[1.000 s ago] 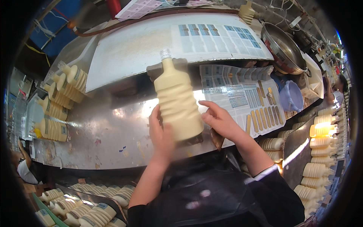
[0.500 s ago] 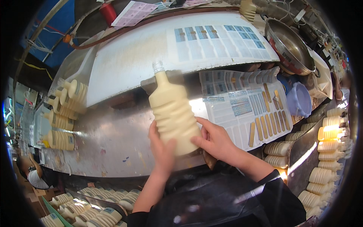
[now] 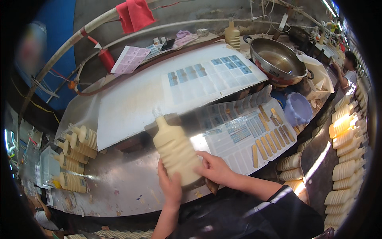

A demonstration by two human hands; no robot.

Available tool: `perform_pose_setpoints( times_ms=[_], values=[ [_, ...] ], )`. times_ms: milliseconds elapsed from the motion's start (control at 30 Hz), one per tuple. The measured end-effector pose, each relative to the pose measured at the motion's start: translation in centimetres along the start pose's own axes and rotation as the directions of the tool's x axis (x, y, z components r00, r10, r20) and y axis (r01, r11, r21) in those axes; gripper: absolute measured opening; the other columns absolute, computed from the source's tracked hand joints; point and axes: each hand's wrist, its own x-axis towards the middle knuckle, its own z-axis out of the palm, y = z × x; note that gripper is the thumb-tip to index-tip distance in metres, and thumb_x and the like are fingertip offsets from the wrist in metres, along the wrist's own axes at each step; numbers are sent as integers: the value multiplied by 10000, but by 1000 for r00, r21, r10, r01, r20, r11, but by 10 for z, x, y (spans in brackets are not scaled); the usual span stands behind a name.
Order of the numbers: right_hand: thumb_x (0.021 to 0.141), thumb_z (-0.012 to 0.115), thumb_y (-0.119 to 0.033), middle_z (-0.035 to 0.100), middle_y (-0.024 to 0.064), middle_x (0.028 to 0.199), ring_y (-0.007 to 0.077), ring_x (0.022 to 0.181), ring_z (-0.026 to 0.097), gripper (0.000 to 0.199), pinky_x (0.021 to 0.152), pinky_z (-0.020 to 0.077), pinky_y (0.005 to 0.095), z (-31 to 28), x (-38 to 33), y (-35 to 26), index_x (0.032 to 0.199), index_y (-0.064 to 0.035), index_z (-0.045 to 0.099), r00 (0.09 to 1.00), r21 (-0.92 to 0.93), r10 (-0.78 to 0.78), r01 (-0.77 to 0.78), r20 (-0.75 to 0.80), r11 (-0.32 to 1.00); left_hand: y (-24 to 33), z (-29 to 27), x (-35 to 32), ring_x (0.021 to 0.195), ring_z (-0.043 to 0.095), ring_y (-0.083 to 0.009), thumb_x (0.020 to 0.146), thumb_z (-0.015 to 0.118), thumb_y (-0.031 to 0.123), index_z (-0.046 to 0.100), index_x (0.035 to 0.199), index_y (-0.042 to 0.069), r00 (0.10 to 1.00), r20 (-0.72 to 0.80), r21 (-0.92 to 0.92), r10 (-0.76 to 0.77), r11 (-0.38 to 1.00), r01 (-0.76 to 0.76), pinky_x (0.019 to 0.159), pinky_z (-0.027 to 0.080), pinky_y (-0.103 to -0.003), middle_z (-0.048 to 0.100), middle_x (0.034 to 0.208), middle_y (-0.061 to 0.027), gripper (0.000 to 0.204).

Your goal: The person applies labels to cream-colored ribbed bottles using a small rectangular tool. They pick up a bottle, place a label on its side, and smooth it with the tool. The person repeats this process for multiple bottles, placing finished ones on a nearby tray.

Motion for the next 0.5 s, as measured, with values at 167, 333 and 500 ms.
perform_pose_setpoints(
  times_ms=[167, 333, 500],
  values=[
    [913, 755, -291, 610, 23, 754, 106, 695, 586, 666, 668, 508, 300, -2, 1, 10, 1483, -50, 509, 1000, 57, -4, 4, 8, 998, 23, 10, 6, 1425, 433, -341, 901, 592, 118, 191, 1614, -29, 996, -17, 44, 83, 996, -83, 1182, 337, -424, 367, 1576, -261, 831],
    [879, 748, -411, 699, 215, 1170, 334, 1030, 689, 815, 916, 533, 402, -10, -6, -10, 1518, -16, 431, 994, 6, -19, 19, 111, 1000, 39, 13, 22, 1429, 422, -345, 849, 632, 149, 168, 1636, 6, 997, 67, 407, 40, 911, -64, 1192, 330, -433, 345, 1596, -241, 925],
    [905, 720, -369, 696, 167, 1042, 288, 927, 690, 771, 829, 536, 388, -6, -11, -2, 1520, -7, 429, 987, -36, -153, 155, 51, 987, 38, 19, 21, 1441, 402, -344, 814, 648, 185, 165, 1644, 17, 999, 51, 87, -6, 996, 2, 1200, 321, -435, 332, 1608, -226, 975]
  ],
)
